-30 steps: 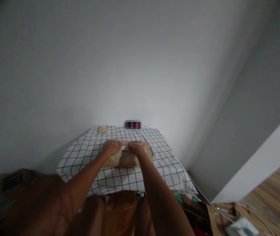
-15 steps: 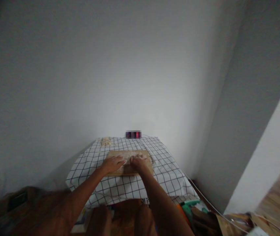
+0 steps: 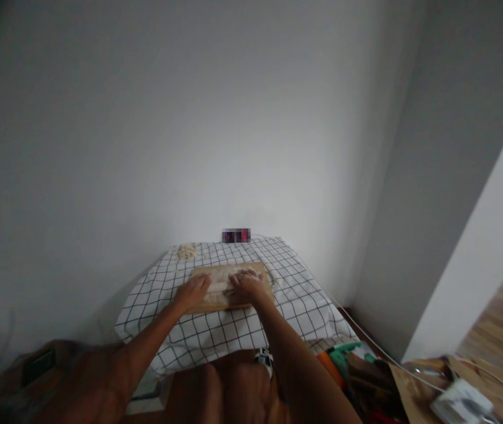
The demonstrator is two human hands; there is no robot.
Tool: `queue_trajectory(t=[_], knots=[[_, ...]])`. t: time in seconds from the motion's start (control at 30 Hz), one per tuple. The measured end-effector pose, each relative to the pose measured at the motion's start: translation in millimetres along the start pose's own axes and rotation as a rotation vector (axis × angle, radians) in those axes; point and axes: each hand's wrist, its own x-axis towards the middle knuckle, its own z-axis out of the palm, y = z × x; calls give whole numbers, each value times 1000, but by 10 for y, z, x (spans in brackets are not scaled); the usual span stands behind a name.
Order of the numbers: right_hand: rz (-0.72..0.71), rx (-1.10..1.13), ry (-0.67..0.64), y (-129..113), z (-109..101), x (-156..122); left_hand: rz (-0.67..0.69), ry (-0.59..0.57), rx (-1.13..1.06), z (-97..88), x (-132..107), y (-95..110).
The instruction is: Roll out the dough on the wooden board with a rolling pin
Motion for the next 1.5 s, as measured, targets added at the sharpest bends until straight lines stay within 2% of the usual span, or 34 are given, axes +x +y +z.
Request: queue_trajectory(t=[0.13,0.2,0.4,0.63,0.8,1.0,1.17,1.33,1.5], knots=[[63,-33,36,-61,29,34,-149,82,-62,82,109,52],[70,-54,85,-93,67,-1,-170,130,-55,153,115,52],[95,-41,150,-122,140,-172,-29,228,1,339,9,-31],[109,112,230,-89,238,-199,158,259,66,381,-144,-130],[103,125,248,-105,274,-257,140,313,11,366,-312,-102],[111,140,255,-169,211,-348,72,276,-12,264,-388,10],[56,137,262,-167,158,-444,-12,184,-36,106,-480,133],[53,172,322,-1,176,-658,9,197,-27,72,-546,301],[62,121,372,233,132,-867,27,156,-64,98,-427,581]])
